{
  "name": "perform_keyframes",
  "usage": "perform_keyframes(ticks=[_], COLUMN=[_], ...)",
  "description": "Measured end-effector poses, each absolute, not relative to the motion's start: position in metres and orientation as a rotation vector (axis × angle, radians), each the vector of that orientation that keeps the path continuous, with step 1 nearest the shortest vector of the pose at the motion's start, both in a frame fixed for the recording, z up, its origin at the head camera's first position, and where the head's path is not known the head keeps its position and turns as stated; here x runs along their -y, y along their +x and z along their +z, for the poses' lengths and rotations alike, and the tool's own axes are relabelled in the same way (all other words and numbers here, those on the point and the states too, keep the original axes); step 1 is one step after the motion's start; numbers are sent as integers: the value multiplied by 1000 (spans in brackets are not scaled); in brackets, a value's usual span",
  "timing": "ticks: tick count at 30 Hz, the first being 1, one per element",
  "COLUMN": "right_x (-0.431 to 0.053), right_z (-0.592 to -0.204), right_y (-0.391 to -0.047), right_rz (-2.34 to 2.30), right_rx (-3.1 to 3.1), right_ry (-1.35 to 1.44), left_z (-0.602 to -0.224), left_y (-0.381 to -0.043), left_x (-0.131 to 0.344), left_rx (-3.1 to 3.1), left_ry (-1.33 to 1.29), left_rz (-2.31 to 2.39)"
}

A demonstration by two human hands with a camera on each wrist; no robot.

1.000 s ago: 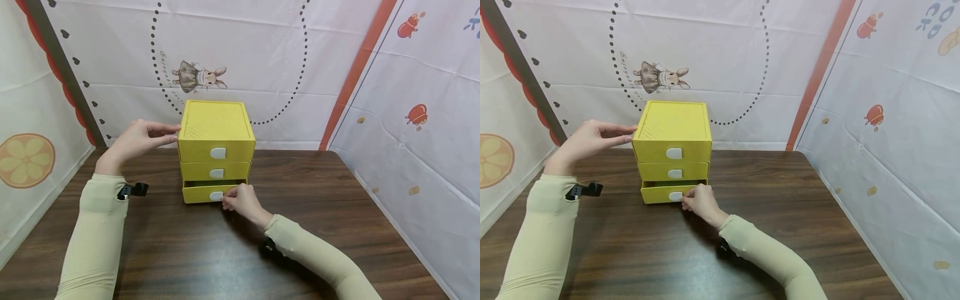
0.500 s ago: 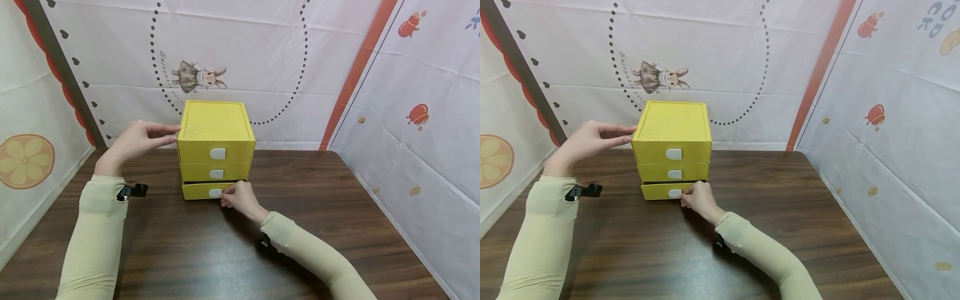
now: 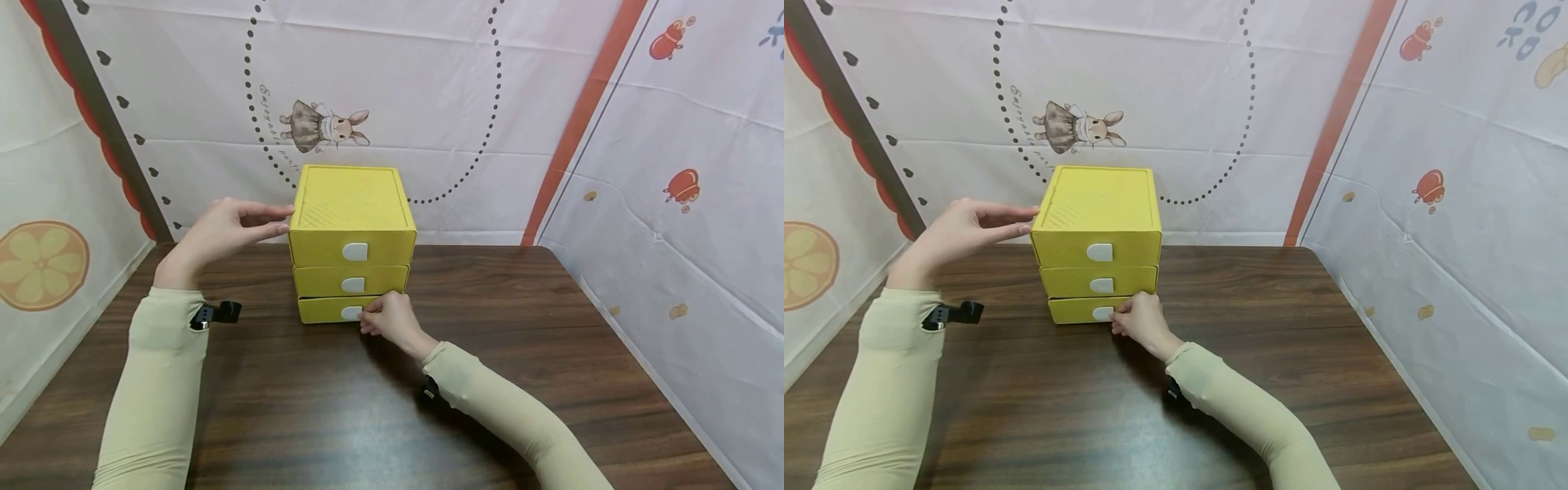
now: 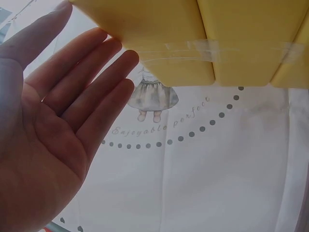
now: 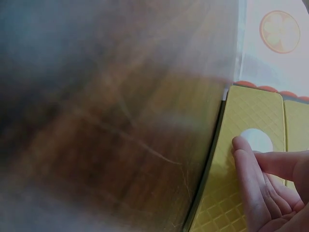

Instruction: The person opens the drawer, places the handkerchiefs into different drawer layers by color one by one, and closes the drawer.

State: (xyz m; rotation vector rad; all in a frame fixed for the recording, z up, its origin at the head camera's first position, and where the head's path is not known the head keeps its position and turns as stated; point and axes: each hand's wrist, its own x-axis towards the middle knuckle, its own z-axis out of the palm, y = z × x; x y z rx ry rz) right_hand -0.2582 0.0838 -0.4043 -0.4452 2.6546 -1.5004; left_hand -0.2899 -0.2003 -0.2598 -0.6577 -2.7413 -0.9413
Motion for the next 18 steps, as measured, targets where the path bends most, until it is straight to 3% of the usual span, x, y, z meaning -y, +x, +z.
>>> perform_keyframes(ticks=[18], right_x=[-86], right_z=[-404], right_y=[-261], right_rz=[-1451], right_rx=[-2650], right_ry=[-449], left_z=[-268], left_y=[-290], left_x=[200], left_rx=[2678], left_ry=[-674], left_rz=[-999])
